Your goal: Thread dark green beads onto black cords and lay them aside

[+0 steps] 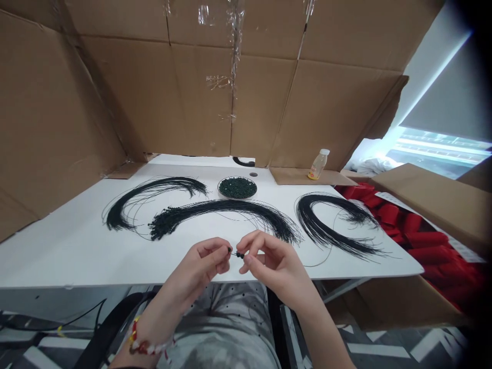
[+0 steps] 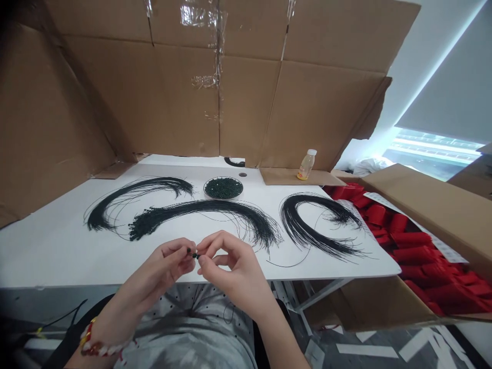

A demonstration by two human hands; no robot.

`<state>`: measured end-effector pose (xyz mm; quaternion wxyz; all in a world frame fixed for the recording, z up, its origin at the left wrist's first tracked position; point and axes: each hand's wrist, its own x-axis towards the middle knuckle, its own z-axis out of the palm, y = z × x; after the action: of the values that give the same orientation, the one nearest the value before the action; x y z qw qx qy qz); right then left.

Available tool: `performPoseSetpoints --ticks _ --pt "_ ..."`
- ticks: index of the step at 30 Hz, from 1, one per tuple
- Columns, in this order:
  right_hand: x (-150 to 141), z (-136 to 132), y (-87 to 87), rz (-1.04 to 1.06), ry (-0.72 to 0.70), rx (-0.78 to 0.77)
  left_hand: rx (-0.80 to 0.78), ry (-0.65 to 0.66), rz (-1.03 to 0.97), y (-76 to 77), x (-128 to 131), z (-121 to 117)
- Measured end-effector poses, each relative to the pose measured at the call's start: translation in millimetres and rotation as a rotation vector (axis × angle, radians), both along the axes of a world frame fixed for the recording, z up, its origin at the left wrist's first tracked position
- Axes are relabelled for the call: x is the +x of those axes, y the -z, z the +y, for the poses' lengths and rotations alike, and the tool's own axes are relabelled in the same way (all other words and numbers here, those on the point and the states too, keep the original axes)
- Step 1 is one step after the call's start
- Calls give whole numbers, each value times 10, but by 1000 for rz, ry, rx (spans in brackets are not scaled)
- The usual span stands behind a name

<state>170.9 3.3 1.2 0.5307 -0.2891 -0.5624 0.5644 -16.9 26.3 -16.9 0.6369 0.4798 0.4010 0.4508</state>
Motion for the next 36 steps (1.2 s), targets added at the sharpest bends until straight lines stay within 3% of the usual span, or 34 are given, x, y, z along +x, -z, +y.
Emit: performPoseSetpoints --ticks 3,9,36 --pt "-64 -18 30 89 -17 -7 -125 36 -267 -45 65 -111" --pt "-108 -50 34 135 24 12 -231 32 -465 -126 142 -177" --pt "-85 -86 2 167 16 14 -204 54 -489 -169 198 -206"
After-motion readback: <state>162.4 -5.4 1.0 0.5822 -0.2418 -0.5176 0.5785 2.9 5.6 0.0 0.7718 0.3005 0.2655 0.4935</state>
